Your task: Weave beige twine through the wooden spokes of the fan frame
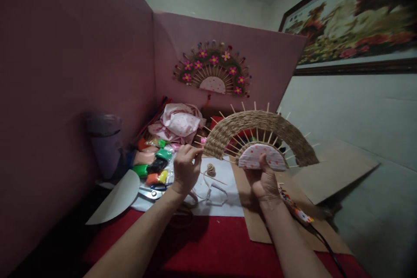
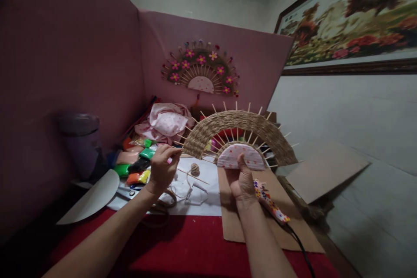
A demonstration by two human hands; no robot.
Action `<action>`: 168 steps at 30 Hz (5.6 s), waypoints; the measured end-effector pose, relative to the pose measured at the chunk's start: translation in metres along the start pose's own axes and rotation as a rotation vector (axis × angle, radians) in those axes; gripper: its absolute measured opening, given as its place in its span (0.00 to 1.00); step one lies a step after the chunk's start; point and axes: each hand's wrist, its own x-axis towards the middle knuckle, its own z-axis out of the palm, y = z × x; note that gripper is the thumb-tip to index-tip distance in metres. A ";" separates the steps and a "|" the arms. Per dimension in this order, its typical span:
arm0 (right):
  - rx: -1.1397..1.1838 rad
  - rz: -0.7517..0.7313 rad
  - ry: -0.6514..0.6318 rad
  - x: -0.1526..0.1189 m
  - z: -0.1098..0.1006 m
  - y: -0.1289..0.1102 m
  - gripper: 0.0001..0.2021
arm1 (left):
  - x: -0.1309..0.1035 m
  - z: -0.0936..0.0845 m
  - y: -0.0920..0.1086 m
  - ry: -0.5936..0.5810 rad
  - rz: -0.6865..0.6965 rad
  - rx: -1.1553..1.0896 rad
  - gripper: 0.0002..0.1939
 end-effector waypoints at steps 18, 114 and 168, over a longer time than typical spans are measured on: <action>0.028 -0.004 0.016 0.001 -0.001 0.002 0.18 | 0.000 0.002 0.001 0.085 -0.185 -0.190 0.05; -0.065 0.184 -0.069 0.022 -0.004 0.028 0.12 | 0.014 -0.004 -0.012 0.045 -0.420 -0.528 0.07; -0.143 0.204 -0.076 0.021 0.000 0.012 0.12 | 0.020 -0.008 -0.020 -0.145 -0.518 -0.652 0.08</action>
